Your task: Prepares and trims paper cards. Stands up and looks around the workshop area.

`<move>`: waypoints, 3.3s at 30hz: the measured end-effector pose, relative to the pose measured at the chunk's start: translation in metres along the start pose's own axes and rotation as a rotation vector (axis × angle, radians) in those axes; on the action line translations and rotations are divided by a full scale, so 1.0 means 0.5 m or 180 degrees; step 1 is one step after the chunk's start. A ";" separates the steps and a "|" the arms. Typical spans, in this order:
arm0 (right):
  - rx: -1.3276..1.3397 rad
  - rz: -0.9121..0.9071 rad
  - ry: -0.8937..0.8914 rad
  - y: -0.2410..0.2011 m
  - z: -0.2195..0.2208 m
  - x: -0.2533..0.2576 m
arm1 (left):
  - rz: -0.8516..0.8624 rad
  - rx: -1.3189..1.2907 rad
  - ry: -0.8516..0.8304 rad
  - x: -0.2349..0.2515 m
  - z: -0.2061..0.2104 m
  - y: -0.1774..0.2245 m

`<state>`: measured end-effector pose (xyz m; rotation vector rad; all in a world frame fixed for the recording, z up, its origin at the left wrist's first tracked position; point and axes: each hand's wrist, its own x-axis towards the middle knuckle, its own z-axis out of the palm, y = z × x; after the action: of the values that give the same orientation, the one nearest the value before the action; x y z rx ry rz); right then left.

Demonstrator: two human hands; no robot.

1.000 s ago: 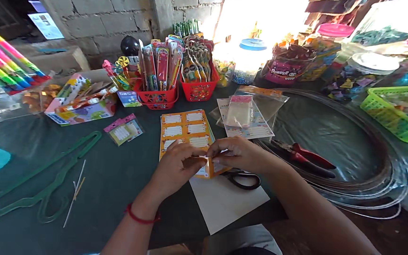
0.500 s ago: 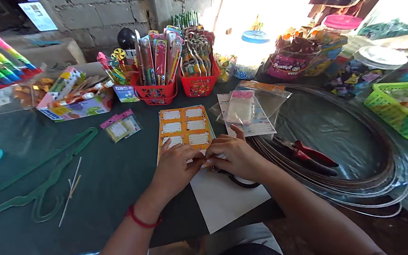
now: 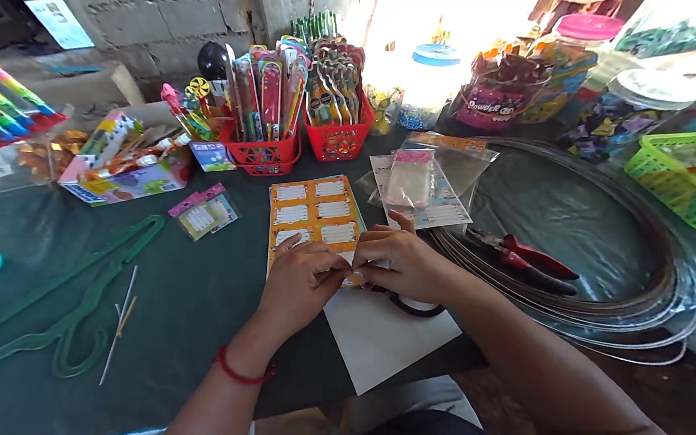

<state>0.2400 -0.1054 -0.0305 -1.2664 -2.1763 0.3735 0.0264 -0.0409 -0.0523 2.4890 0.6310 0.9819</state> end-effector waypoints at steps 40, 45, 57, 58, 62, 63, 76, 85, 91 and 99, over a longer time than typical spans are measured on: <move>0.1400 0.0670 -0.0290 -0.130 -0.018 -0.212 | -0.0476 -0.1899 0.0583 -0.100 -0.187 0.068; 0.2863 0.0922 -0.1039 -0.146 0.038 -0.244 | -0.0718 -0.1967 0.0268 -0.137 -0.173 0.071; 0.2974 0.0824 -0.0962 -0.135 0.061 -0.212 | -0.0864 -0.1808 0.0027 -0.134 -0.173 0.081; 0.2962 0.0827 -0.0959 -0.136 0.060 -0.209 | -0.0882 -0.1810 0.0006 -0.133 -0.172 0.081; 0.2919 0.0867 -0.0933 -0.134 0.062 -0.203 | -0.0913 -0.1830 -0.0045 -0.128 -0.166 0.079; 0.2914 0.0885 -0.0933 -0.134 0.062 -0.201 | -0.0919 -0.1828 -0.0053 -0.127 -0.165 0.079; 0.2917 0.0883 -0.0916 -0.121 0.072 -0.194 | -0.0914 -0.1899 -0.0150 -0.123 -0.153 0.066; 0.2868 0.0916 -0.0918 -0.120 0.073 -0.192 | -0.0980 -0.1942 -0.0229 -0.120 -0.154 0.062; 0.2816 0.0977 -0.0871 -0.119 0.078 -0.193 | -0.0970 -0.1962 -0.0247 -0.119 -0.157 0.061; 0.2803 0.1025 -0.0860 -0.119 0.079 -0.194 | -0.0942 -0.1905 -0.0219 -0.121 -0.152 0.057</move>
<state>0.2106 -0.2170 -0.0649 -1.0555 -1.6381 1.5063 -0.0597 -0.0823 -0.0185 1.8362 0.5602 0.8176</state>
